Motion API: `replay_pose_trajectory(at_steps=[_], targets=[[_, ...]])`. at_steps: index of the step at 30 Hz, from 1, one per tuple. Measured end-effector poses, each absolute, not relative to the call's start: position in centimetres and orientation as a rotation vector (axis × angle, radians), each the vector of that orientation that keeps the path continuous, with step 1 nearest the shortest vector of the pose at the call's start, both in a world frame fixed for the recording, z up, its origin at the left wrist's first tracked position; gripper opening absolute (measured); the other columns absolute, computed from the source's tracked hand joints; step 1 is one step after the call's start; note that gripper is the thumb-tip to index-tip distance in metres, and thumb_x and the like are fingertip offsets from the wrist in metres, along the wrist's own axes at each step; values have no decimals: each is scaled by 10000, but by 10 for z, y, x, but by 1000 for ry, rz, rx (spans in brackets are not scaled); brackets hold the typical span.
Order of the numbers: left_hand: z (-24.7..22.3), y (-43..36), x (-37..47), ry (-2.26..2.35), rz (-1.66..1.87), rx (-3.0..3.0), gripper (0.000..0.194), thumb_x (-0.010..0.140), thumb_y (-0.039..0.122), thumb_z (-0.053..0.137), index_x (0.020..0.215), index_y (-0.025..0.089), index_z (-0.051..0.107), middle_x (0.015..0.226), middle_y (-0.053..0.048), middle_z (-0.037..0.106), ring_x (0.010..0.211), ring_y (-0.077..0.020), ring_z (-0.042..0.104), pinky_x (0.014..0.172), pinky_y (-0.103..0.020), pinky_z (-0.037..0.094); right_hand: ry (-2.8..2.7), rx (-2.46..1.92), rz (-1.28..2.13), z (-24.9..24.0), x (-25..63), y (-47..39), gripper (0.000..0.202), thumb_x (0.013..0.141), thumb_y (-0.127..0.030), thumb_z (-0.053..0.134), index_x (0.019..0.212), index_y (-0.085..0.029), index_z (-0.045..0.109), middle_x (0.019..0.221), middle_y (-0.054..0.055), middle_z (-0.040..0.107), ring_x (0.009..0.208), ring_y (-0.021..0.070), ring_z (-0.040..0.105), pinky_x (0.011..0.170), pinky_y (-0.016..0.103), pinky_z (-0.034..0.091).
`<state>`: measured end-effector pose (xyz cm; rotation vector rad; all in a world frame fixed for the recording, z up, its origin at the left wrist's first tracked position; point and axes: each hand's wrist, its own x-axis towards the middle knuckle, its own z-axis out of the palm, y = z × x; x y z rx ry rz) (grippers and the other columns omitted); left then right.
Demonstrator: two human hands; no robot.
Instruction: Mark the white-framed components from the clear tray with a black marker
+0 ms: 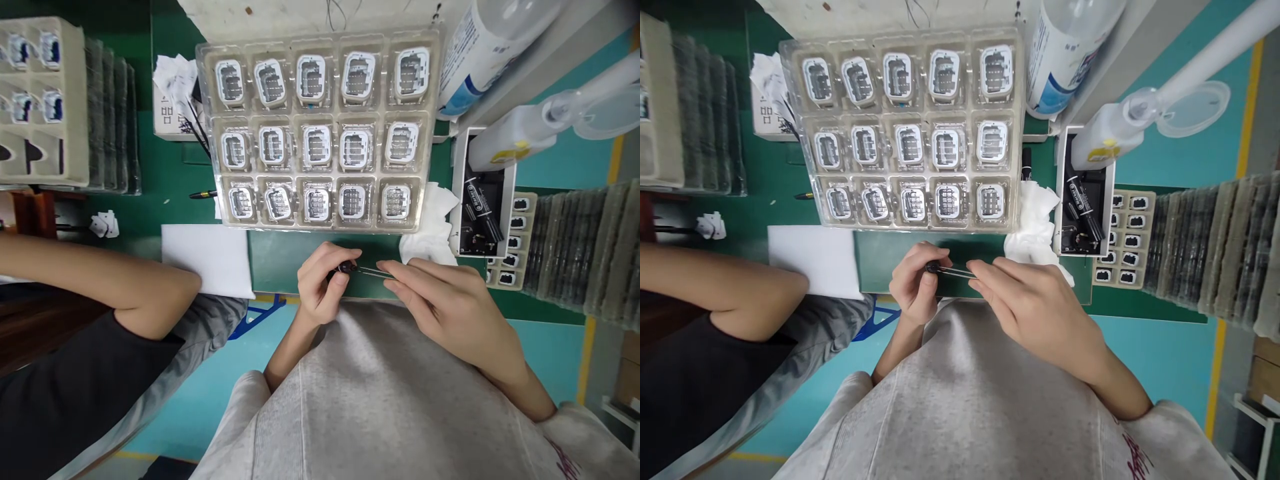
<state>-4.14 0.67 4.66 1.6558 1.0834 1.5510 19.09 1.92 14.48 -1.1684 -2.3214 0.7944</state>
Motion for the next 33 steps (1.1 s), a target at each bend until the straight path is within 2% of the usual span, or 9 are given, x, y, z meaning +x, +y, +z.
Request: replay_pose_trajectory(at_steps=[4, 9, 17, 25, 33], targets=[[45, 7, -41, 1091, 1556, 1662, 294, 1190, 386, 619, 1333, 230, 824, 984, -69, 813, 834, -220, 734, 745, -362, 602, -2285, -1171, 846, 145, 190, 18, 233, 1274, -278, 563, 1337, -239, 785, 992, 52, 812, 748, 175, 708, 660, 303, 537], [44, 7, -41, 1086, 1569, 1674, 275, 1179, 374, 640, 1335, 231, 817, 986, -66, 816, 834, -217, 735, 743, -363, 601, -2265, -1183, 860, 144, 191, 17, 228, 1264, -254, 579, 1347, -261, 791, 954, 42, 810, 756, 187, 727, 657, 303, 558], [39, 7, -41, 1141, 1614, 1733, 241, 1146, 352, 685, 1336, 255, 797, 1061, -74, 843, 861, -232, 741, 756, -390, 607, -2280, -1202, 844, 145, 192, 14, 262, 1262, -288, 590, 1451, -257, 769, 1014, 55, 821, 745, 190, 720, 651, 319, 543], [35, 9, -39, 1133, 1690, 1747, 232, 1116, 342, 738, 1329, 263, 785, 1014, -48, 781, 868, -225, 718, 764, -388, 600, -2291, -1153, 789, 144, 191, 11, 230, 1276, -279, 586, 1439, -206, 732, 984, 40, 800, 724, 177, 699, 638, 331, 490], [32, 11, -40, 1193, 1718, 1832, 212, 1135, 375, 740, 1328, 293, 773, 1017, -40, 778, 870, -224, 721, 761, -388, 609, -2288, -1184, 828, 144, 192, 11, 241, 1276, -307, 572, 1418, -240, 756, 906, 26, 773, 671, 174, 648, 615, 326, 468]])
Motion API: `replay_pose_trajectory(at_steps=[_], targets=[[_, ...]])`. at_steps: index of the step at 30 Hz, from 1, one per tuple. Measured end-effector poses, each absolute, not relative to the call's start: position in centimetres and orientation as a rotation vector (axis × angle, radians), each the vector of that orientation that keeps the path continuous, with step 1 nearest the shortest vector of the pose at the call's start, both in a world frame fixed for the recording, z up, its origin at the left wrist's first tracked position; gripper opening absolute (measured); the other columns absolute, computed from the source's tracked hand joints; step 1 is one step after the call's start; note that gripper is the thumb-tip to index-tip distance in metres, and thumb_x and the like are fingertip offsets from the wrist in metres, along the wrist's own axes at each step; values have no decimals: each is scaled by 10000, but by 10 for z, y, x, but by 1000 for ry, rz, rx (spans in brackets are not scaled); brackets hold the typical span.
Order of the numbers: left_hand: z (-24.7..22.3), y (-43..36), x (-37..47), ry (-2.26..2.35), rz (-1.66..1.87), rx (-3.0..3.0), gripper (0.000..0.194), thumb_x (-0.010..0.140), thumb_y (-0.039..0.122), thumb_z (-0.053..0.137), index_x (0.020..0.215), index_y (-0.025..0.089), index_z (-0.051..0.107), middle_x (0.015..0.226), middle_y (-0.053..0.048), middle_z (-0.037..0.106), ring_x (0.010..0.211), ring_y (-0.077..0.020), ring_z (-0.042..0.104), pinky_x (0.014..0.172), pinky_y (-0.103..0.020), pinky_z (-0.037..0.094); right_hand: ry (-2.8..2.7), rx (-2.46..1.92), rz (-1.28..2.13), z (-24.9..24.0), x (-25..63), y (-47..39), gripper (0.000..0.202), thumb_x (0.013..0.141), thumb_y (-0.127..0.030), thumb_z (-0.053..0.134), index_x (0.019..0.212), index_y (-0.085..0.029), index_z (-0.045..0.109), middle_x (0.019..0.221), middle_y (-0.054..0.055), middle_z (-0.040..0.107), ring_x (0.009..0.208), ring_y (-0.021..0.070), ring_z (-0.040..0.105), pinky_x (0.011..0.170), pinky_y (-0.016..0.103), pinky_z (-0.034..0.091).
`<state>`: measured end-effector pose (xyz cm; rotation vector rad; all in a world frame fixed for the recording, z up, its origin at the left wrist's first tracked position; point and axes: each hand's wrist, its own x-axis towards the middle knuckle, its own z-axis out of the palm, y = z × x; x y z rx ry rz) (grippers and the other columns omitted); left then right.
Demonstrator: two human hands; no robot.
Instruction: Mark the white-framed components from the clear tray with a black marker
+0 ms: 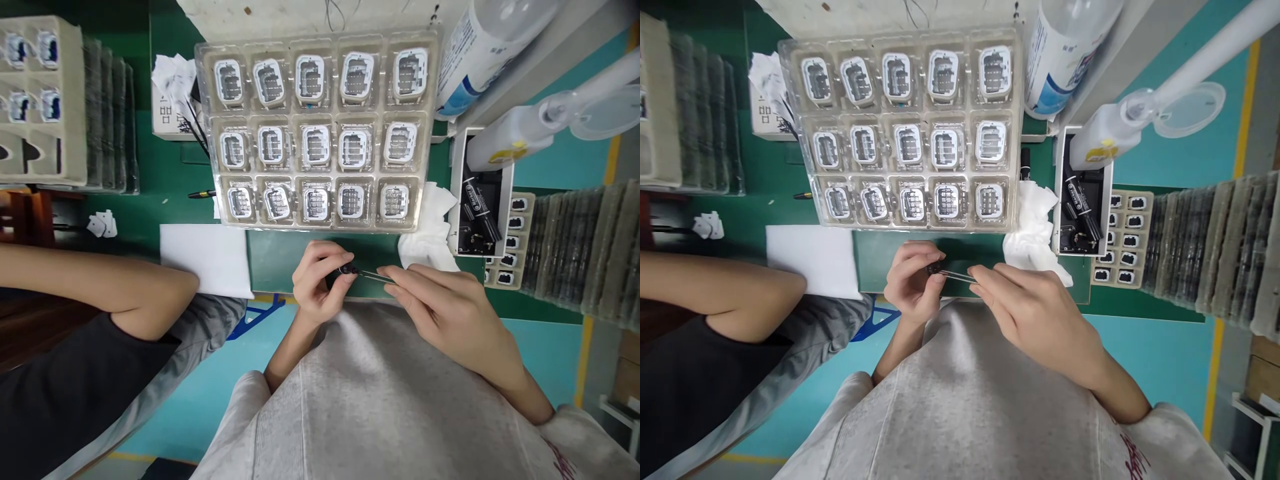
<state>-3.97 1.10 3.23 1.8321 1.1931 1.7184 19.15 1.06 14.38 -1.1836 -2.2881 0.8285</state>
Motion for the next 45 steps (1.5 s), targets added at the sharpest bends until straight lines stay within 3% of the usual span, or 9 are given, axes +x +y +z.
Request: replay_pose_trajectory(at_steps=[10, 17, 34, 45], targets=[[33, 10, -40, 1215, 1711, 1815, 197, 1129, 347, 770, 1321, 303, 779, 1062, -26, 782, 918, -217, 737, 789, -386, 635, -2275, -1192, 830, 145, 191, 9, 186, 1256, -223, 596, 1328, -249, 765, 821, -17, 702, 635, 159, 578, 609, 341, 421], [33, 11, -40, 1203, 1731, 1771, 191, 1103, 311, 802, 1293, 306, 783, 1064, -24, 779, 930, -217, 738, 799, -390, 646, -2308, -1156, 781, 142, 192, 7, 212, 1263, -237, 626, 1459, -192, 694, 941, 7, 740, 714, 157, 638, 644, 349, 429], [35, 11, -39, 1245, 1772, 1778, 188, 1060, 206, 851, 1211, 288, 774, 1039, -7, 750, 943, -210, 726, 800, -386, 639, -2327, -1177, 800, 145, 190, 3, 202, 1268, -240, 618, 1451, -188, 688, 881, -15, 695, 680, 148, 589, 630, 339, 403], [31, 9, -39, 1251, 1792, 1776, 234, 1035, 183, 872, 1197, 284, 738, 1033, 5, 718, 910, -198, 707, 763, -382, 641, -2254, -1223, 832, 142, 186, 0, 165, 1256, -210, 607, 1302, -225, 765, 844, -11, 730, 645, 133, 597, 624, 310, 442]])
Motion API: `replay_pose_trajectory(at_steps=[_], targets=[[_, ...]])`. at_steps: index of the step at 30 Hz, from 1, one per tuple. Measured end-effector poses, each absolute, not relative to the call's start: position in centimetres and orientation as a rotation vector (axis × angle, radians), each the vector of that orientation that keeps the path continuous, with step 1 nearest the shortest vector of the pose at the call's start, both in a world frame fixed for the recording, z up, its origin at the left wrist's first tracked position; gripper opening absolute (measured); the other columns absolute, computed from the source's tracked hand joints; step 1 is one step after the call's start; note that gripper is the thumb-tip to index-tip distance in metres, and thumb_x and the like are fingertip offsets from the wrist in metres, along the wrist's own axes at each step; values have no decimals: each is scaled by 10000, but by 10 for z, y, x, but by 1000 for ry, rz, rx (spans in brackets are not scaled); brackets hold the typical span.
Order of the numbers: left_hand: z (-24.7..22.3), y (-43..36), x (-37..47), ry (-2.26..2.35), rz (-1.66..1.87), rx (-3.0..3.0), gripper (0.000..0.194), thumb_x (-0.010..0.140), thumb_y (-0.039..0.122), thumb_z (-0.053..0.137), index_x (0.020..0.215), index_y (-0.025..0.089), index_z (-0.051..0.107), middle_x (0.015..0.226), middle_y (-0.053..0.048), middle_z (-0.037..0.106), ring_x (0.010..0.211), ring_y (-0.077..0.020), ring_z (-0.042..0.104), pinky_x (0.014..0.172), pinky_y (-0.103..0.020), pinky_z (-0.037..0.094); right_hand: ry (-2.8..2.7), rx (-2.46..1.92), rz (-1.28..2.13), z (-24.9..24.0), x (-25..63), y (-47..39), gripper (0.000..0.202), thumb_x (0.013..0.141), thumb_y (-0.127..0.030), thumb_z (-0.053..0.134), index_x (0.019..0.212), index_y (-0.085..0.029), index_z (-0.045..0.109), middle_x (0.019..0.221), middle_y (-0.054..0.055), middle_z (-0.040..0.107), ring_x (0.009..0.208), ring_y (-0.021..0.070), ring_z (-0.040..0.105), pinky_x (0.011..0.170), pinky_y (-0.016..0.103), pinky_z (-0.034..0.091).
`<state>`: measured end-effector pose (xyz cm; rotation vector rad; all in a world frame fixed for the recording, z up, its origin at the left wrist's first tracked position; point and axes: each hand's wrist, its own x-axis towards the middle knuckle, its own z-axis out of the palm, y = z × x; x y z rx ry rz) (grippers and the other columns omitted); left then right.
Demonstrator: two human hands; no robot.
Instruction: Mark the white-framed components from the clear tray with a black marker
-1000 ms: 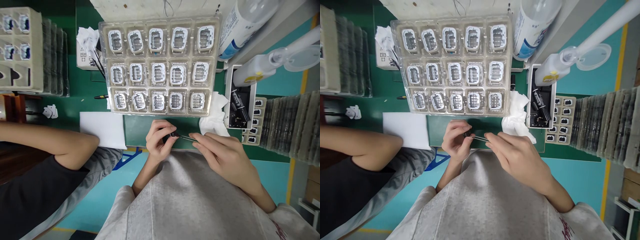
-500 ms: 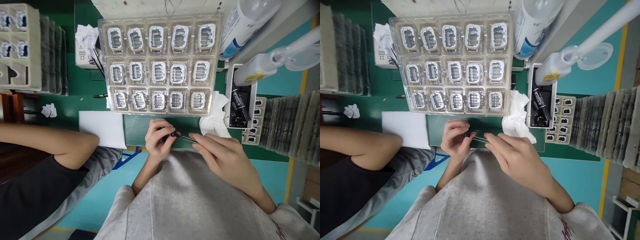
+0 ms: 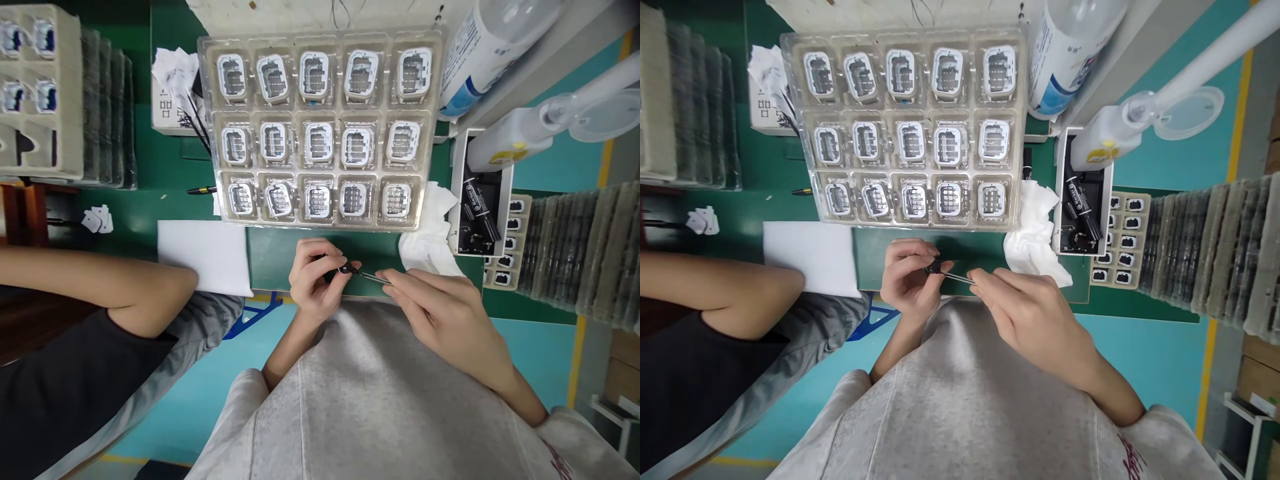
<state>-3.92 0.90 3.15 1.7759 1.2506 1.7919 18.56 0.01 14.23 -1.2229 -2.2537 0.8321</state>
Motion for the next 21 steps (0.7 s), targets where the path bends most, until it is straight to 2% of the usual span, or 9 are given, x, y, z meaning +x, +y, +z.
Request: replay_pose_trajectory(at_steps=[7, 11, 14, 21], targets=[[27, 8, -39, 1279, 1792, 1763, 228, 1033, 207, 874, 1168, 289, 711, 1014, 13, 688, 871, -184, 692, 712, -360, 637, -2223, -1203, 845, 140, 183, -1, 181, 1261, -242, 622, 1374, -220, 763, 919, 16, 781, 676, 143, 647, 636, 304, 481], [29, 9, -39, 1249, 1819, 1775, 208, 1059, 325, 854, 1188, 294, 695, 1027, 0, 685, 886, -203, 697, 727, -391, 640, -2224, -1205, 850, 139, 182, -1, 223, 1268, -277, 616, 1430, -217, 756, 1007, 48, 818, 742, 167, 711, 662, 310, 525], [31, 10, -39, 1225, 1839, 1793, 199, 1085, 383, 808, 1219, 301, 685, 1054, -20, 715, 917, -231, 709, 748, -423, 645, -2230, -1202, 846, 139, 182, -1, 225, 1269, -271, 614, 1438, -220, 753, 996, 39, 816, 738, 167, 712, 656, 317, 521], [29, 9, -39, 1220, 1864, 1797, 164, 1085, 330, 793, 1197, 296, 679, 1072, -27, 790, 949, -250, 710, 806, -454, 629, -2223, -1175, 857, 138, 182, -2, 215, 1269, -266, 616, 1441, -205, 731, 979, 23, 802, 722, 155, 697, 650, 320, 506]])
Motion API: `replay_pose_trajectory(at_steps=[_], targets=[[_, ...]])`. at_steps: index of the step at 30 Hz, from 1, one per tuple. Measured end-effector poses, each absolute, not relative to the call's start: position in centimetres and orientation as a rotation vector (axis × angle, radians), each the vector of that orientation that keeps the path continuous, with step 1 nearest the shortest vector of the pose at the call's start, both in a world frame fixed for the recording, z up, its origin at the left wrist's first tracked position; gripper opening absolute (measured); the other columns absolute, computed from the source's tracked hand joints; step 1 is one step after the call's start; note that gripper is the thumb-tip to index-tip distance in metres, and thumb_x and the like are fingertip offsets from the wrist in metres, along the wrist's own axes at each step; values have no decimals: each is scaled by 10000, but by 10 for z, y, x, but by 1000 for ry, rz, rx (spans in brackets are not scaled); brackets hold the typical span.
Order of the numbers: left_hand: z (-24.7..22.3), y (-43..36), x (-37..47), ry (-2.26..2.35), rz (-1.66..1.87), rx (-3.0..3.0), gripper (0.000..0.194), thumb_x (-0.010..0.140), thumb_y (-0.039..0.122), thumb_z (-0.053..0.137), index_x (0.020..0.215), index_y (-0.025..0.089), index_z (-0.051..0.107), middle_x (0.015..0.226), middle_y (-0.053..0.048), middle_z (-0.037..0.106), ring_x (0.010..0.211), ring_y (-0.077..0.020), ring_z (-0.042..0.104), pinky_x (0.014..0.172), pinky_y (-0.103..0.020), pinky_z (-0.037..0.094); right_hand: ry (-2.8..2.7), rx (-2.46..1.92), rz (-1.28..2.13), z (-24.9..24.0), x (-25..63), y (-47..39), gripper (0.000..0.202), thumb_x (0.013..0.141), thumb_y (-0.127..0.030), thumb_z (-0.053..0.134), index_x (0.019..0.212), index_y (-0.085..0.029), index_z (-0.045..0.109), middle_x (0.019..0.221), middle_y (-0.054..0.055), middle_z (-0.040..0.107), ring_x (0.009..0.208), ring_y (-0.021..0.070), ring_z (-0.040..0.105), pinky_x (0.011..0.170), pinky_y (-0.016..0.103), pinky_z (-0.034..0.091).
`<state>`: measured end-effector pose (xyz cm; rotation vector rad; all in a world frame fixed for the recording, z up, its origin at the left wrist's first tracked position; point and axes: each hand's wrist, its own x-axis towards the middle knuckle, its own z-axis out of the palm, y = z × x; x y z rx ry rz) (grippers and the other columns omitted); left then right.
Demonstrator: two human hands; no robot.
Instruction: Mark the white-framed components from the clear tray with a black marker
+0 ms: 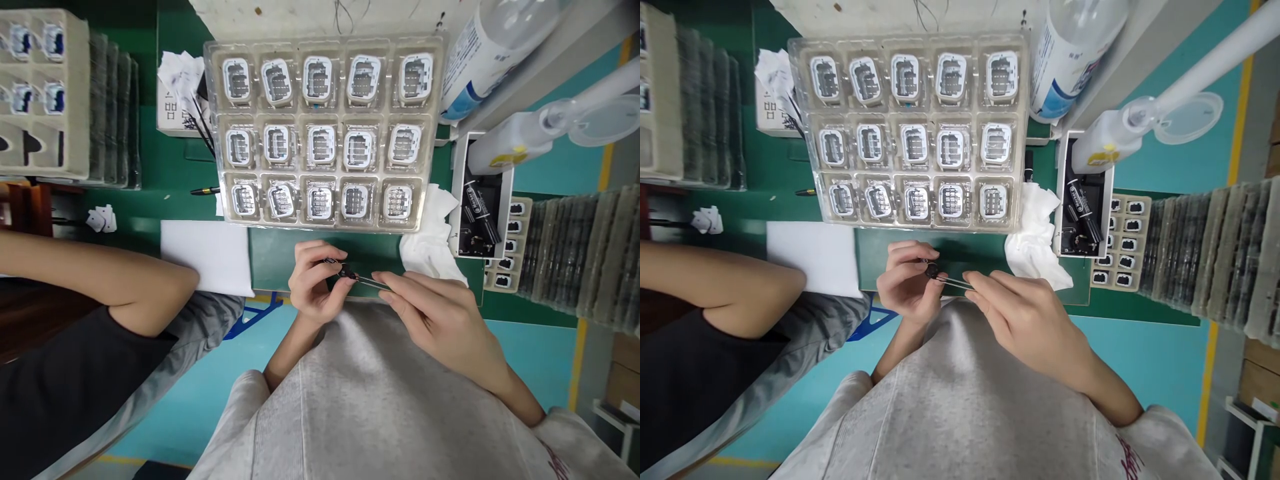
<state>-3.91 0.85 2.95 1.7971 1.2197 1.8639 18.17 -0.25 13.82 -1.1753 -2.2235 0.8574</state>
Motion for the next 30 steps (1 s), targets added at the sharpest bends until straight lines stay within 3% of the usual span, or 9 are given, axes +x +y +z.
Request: replay_pose_trajectory(at_steps=[7, 16, 30], targets=[[26, 7, -40, 1190, 1872, 1769, 202, 1045, 235, 829, 1175, 287, 683, 1084, -36, 781, 969, -252, 692, 784, -438, 628, -2238, -1196, 839, 138, 180, -4, 230, 1266, -287, 595, 1397, -220, 773, 963, 42, 796, 733, 169, 694, 658, 302, 525], [27, 9, -39, 1234, 1865, 1796, 186, 1079, 315, 822, 1177, 314, 664, 1036, -16, 769, 927, -241, 697, 762, -432, 641, -2216, -1188, 821, 139, 179, -4, 137, 1245, -182, 627, 1234, -215, 759, 813, -35, 688, 626, 118, 571, 604, 302, 421], [32, 9, -38, 1210, 1849, 1806, 133, 1110, 357, 763, 1217, 309, 699, 1024, -21, 831, 891, -249, 736, 772, -457, 641, -2264, -1204, 835, 143, 184, 0, 193, 1259, -270, 612, 1357, -230, 773, 962, 32, 797, 725, 163, 696, 637, 305, 512]])
